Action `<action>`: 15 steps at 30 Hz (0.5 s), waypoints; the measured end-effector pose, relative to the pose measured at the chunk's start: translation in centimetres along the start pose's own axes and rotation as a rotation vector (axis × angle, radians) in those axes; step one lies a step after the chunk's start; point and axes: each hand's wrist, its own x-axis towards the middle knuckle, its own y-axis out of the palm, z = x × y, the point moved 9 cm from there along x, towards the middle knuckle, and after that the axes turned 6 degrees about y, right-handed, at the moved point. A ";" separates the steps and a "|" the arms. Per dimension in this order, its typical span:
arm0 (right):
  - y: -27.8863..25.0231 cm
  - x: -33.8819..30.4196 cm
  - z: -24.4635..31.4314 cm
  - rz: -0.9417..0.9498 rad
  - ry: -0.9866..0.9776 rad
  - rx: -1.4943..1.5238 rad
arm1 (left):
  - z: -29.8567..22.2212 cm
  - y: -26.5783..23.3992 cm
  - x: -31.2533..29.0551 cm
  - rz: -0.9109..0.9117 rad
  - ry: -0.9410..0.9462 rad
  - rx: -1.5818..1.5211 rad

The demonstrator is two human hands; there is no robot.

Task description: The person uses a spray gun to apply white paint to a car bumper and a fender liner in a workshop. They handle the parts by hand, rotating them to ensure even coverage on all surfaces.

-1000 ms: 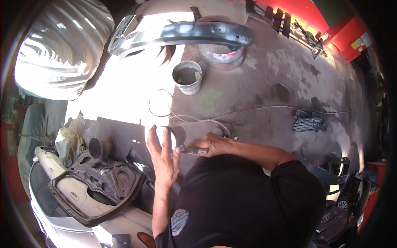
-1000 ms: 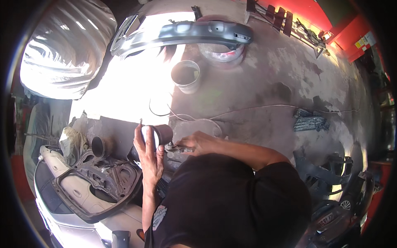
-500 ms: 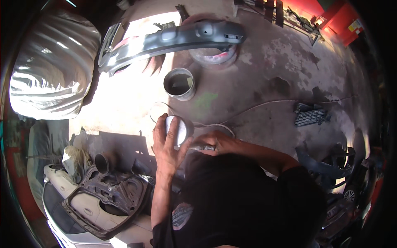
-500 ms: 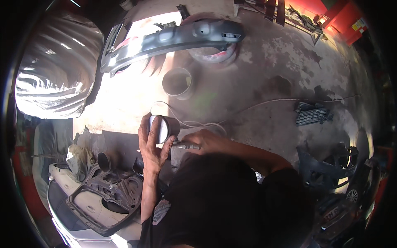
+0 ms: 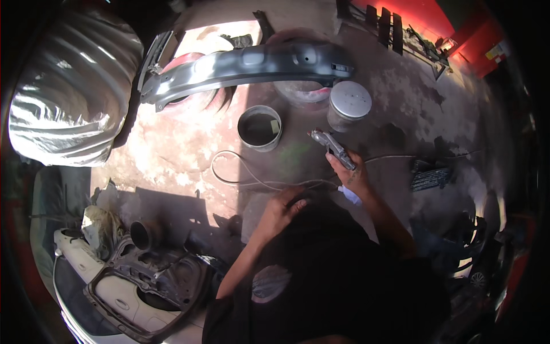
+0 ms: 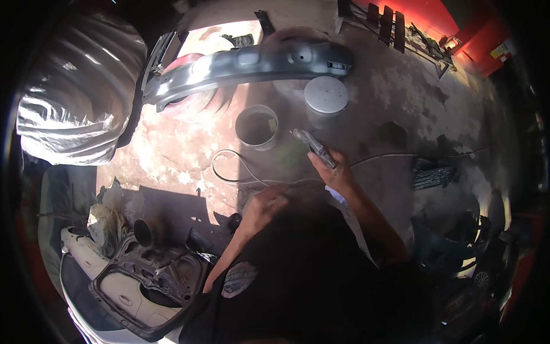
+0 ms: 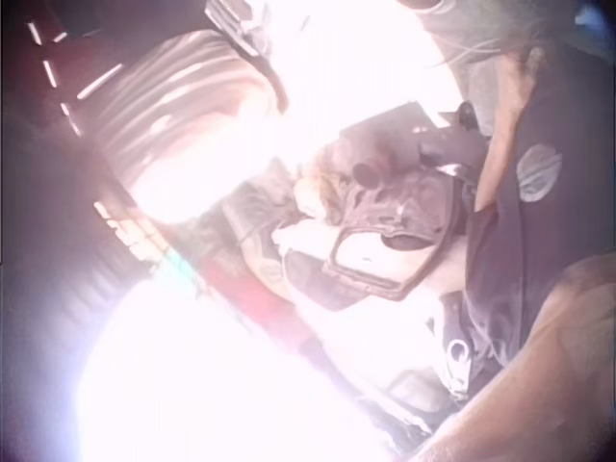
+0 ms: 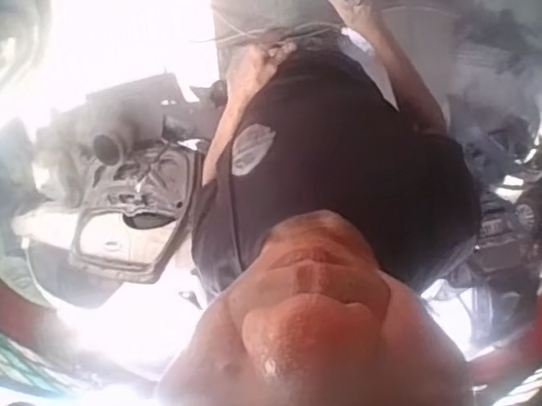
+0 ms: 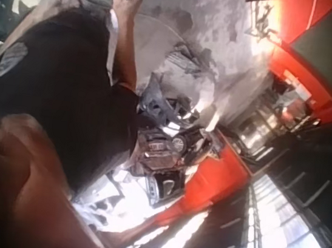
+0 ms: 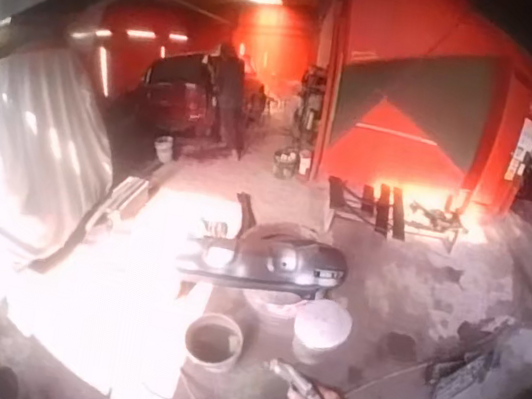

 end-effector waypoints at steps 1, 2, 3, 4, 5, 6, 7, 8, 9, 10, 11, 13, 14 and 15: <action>-0.4 0.6 -0.7 -0.019 0.094 0.014 | 0.9 0.1 0.4 0.022 -0.027 -0.022; -1.0 1.0 -0.5 -0.058 0.091 -0.008 | 1.7 0.0 1.0 0.045 -0.055 -0.042; -0.9 1.5 0.1 -0.069 0.087 -0.005 | 2.4 -0.4 1.4 0.069 -0.088 -0.055; -1.2 2.0 0.9 -0.082 0.083 -0.005 | 2.7 -1.0 2.1 0.064 -0.091 -0.048; -1.4 2.5 1.6 -0.095 0.079 -0.004 | 3.1 -1.6 2.7 0.059 -0.095 -0.039; -1.6 2.8 1.7 -0.106 0.111 0.000 | 3.3 -1.8 3.4 0.059 -0.094 -0.034; -1.7 3.3 1.5 -0.115 0.113 -0.003 | 3.7 -1.9 3.9 0.070 -0.083 -0.027; -1.9 3.8 1.2 -0.123 0.114 -0.006 | 4.3 -2.1 4.3 0.080 -0.073 -0.019; -2.2 4.5 1.0 -0.132 0.112 -0.005 | 4.9 -2.3 4.9 0.089 -0.060 -0.007; -2.4 5.1 0.4 -0.120 0.161 0.010 | 5.7 -2.1 5.5 0.111 -0.081 -0.025; -2.7 5.7 -0.1 -0.106 0.210 0.027 | 6.5 -1.8 6.0 0.133 -0.104 -0.042; -3.6 7.5 -1.4 -0.102 0.295 0.063 | 9.0 -1.1 7.2 0.150 -0.169 -0.140; -4.0 8.6 -2.1 -0.113 0.332 0.084 | 11.0 -0.7 7.7 0.147 -0.214 -0.218; -4.6 9.8 -2.9 -0.123 0.370 0.101 | 13.3 -0.1 8.0 0.142 -0.258 -0.301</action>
